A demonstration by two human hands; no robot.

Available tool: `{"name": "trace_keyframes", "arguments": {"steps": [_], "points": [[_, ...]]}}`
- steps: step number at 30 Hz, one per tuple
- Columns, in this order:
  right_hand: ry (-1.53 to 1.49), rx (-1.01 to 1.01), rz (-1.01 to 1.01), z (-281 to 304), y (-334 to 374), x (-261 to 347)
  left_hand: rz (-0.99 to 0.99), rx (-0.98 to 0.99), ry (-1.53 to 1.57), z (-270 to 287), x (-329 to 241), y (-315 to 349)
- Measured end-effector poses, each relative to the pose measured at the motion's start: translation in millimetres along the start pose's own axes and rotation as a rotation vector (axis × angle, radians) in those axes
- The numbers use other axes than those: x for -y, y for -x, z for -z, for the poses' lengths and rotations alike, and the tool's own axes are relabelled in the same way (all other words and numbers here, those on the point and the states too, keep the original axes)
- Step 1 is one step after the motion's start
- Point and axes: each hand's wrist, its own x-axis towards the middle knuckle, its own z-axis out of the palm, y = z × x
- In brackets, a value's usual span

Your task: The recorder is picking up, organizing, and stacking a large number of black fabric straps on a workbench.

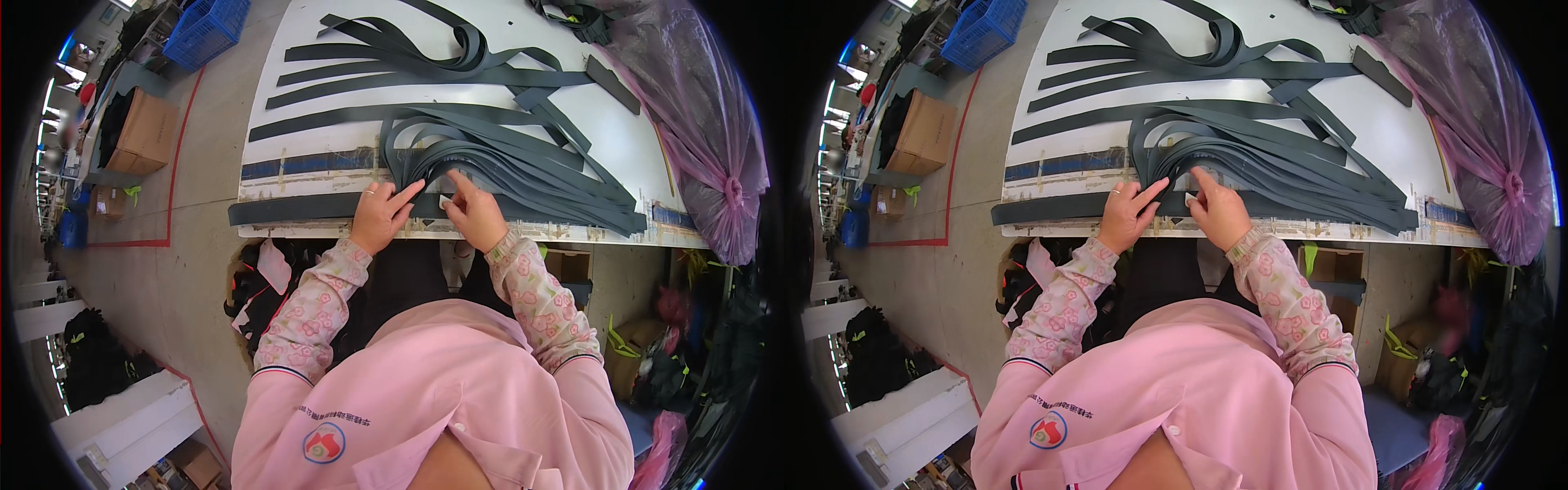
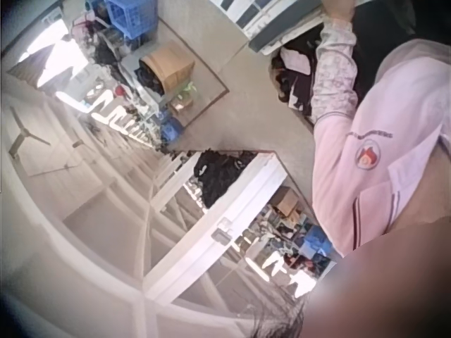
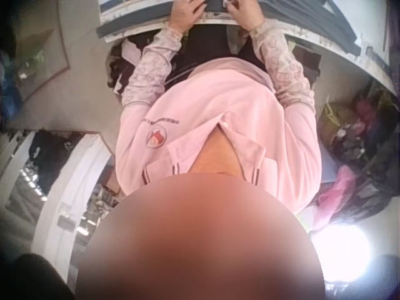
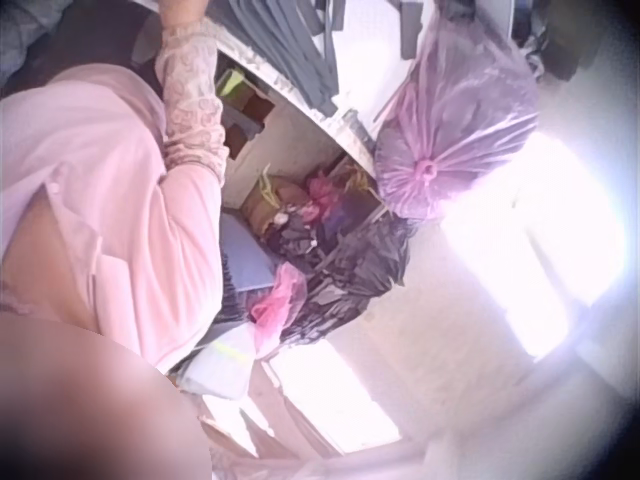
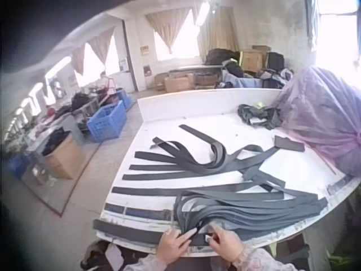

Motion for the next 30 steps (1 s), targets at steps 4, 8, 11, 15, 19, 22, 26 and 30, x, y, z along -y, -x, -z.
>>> {"name": "trace_keyframes", "arguments": {"steps": [4, 8, 11, 15, 19, 22, 26, 30], "points": [[-0.045, 0.025, 0.001, -33, -1, 0, 0.012, -0.005, 0.016, 1, 0, 1], [-0.011, -0.046, 0.017, -49, -3, -4, 0.022, -0.006, 0.044, 1, 0, 0], [-0.009, -0.057, 0.003, -55, -5, -7, 0.016, -0.012, 0.046, 2, 1, 0], [0.081, -0.090, 0.023, -59, -4, -6, 0.017, -0.019, 0.043, 2, 0, 0], [0.188, -0.105, 0.082, -56, -4, -5, 0.009, -0.025, 0.032, 0, -1, 0], [-0.074, 0.019, -0.023, -39, -3, -4, -0.008, -0.008, -0.009, -2, 3, 5], [-0.269, 0.003, -0.176, 15, 11, -39, -0.059, 0.066, -0.054, 1, 0, 3], [-0.198, -0.065, -0.230, 76, 32, -66, -0.004, 0.070, -0.043, 0, 2, 4]]}}
